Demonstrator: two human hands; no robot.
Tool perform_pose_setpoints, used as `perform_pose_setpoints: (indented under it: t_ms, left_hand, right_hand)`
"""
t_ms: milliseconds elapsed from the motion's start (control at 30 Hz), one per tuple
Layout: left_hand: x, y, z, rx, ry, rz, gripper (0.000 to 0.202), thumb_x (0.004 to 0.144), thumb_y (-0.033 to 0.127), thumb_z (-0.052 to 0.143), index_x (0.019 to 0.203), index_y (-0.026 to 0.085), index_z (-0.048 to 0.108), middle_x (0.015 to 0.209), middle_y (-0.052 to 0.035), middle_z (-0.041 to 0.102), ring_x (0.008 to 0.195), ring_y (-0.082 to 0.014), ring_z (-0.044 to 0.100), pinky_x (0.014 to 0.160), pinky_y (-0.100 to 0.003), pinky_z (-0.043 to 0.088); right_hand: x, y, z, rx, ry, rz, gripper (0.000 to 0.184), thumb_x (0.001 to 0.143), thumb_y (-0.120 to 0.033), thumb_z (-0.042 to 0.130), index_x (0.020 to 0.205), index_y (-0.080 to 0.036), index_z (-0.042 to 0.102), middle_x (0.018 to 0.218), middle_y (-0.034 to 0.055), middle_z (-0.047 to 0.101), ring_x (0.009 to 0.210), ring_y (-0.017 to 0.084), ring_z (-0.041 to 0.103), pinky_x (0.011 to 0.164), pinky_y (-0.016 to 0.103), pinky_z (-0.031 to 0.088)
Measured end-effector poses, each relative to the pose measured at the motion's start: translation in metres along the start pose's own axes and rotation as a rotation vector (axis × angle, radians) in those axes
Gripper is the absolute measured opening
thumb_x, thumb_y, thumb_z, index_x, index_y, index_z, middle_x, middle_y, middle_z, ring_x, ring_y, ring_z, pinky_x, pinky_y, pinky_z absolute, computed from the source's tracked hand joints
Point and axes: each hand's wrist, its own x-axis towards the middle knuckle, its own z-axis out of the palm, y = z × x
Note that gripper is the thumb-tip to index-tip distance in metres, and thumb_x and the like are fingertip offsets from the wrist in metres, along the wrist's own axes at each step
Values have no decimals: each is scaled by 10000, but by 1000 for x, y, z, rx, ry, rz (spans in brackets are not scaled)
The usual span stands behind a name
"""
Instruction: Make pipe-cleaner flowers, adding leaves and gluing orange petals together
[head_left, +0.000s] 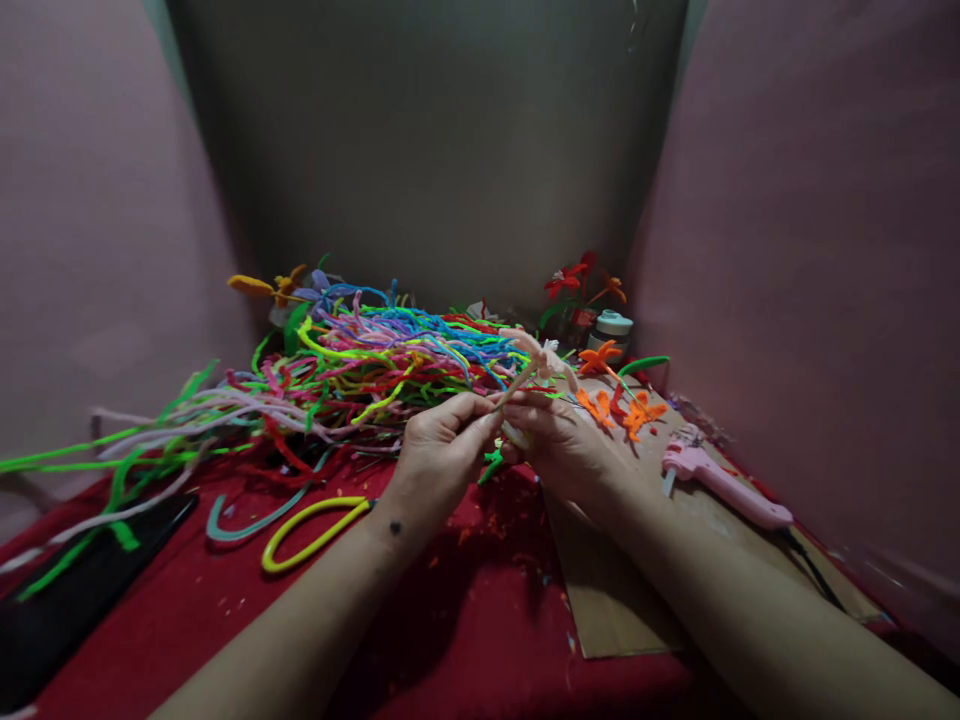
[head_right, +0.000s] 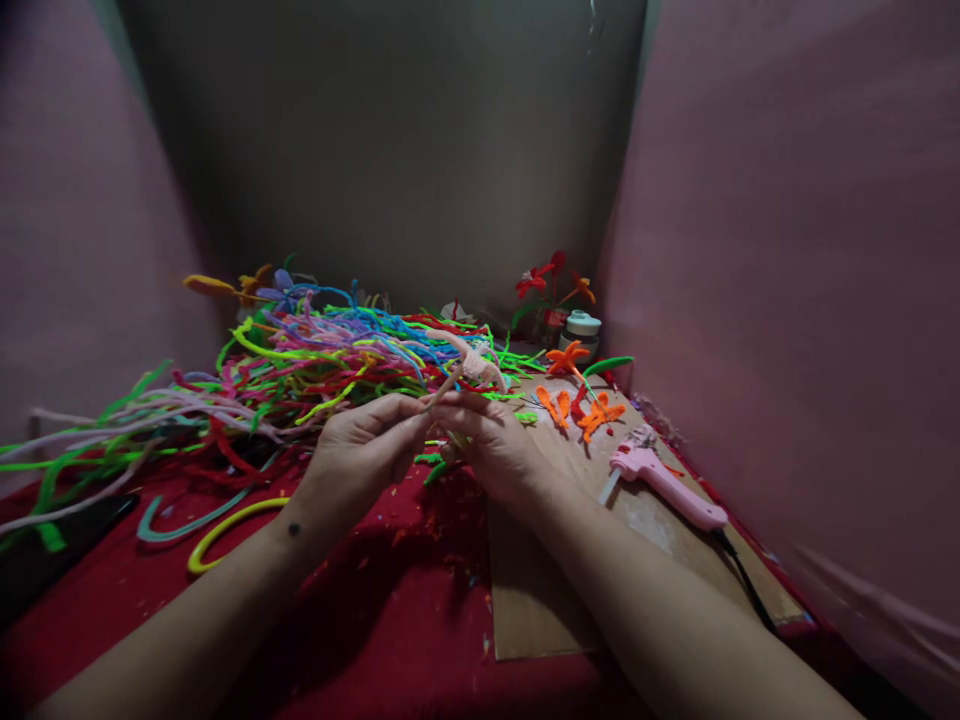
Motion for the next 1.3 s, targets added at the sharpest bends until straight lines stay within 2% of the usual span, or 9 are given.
perform_pose_setpoints:
  t_ms: [167, 333, 500, 600, 733, 867, 1067, 1200, 1300]
  left_hand:
    - [0, 6, -3, -81, -22, -70, 162, 776, 272, 594, 669, 152, 578, 455, 74, 432, 372, -39, 336, 365, -173, 251]
    - [1, 9, -4, -109, -40, -100, 159, 772, 273, 606, 680, 145, 582, 449, 71, 457, 345, -36, 366, 351, -168, 265]
    - [1, 8, -4, -183, -78, -140, 164, 762, 264, 614, 671, 133, 573, 479, 60, 499, 331, -24, 380, 335, -153, 252]
    - [2, 5, -5, -223, -102, -176, 166, 767, 279, 612, 693, 133, 579, 519, 47, 533, 327, -19, 383, 323, -148, 250]
    - [4, 0, -7, -226, -152, -193, 244, 768, 313, 612, 614, 135, 548, 478, 49, 503, 310, -19, 362, 318, -151, 268]
    - [4, 3, -7, -207, -168, -179, 227, 773, 309, 604, 628, 141, 556, 497, 47, 528, 317, -28, 397, 323, -157, 292]
    - [3, 5, -3, 87, -97, -25, 199, 837, 276, 502, 727, 145, 605, 557, 25, 583, 388, -71, 483, 415, -201, 399]
    - [3, -9, -1, 431, 46, 235, 126, 818, 238, 543, 894, 155, 600, 809, -39, 676, 645, -134, 611, 593, -240, 463]
    - [3, -18, -2, 674, 116, 420, 79, 830, 190, 529, 892, 159, 566, 838, -55, 662, 734, -155, 612, 667, -258, 451]
  right_hand:
    - [-3, -6, 4, -165, 8, -24, 153, 713, -304, 711, 846, -227, 704, 714, -23, 616, 606, 94, 491, 564, 229, 377]
    - [-5, -15, 6, -383, 36, -3, 180, 707, -359, 704, 766, -189, 699, 636, -17, 556, 570, 95, 435, 529, 234, 340]
    - [-1, -8, 3, -282, 49, -38, 109, 719, -285, 680, 783, -200, 702, 655, -15, 590, 594, 104, 481, 555, 236, 386]
    - [-1, -4, 3, -210, 46, -66, 108, 716, -252, 685, 816, -221, 712, 746, -4, 650, 674, 125, 550, 623, 259, 432]
    - [-1, -2, 1, -148, 42, 5, 181, 698, -279, 711, 870, -223, 720, 829, 11, 688, 659, 134, 588, 631, 293, 454]
    - [0, -2, 2, -114, -5, -23, 194, 707, -271, 693, 889, -210, 719, 729, 2, 665, 611, 133, 571, 607, 293, 447]
    - [-2, -3, 10, -80, 84, -58, 115, 680, -247, 694, 776, -186, 713, 697, 0, 630, 593, 109, 503, 557, 251, 395]
    - [-4, -4, 15, -59, 169, -68, 62, 665, -210, 674, 723, -209, 695, 704, -7, 626, 607, 116, 497, 547, 248, 377]
    - [-7, -4, 20, -72, 197, -47, 52, 656, -214, 678, 705, -226, 690, 715, 0, 632, 644, 137, 505, 559, 257, 377]
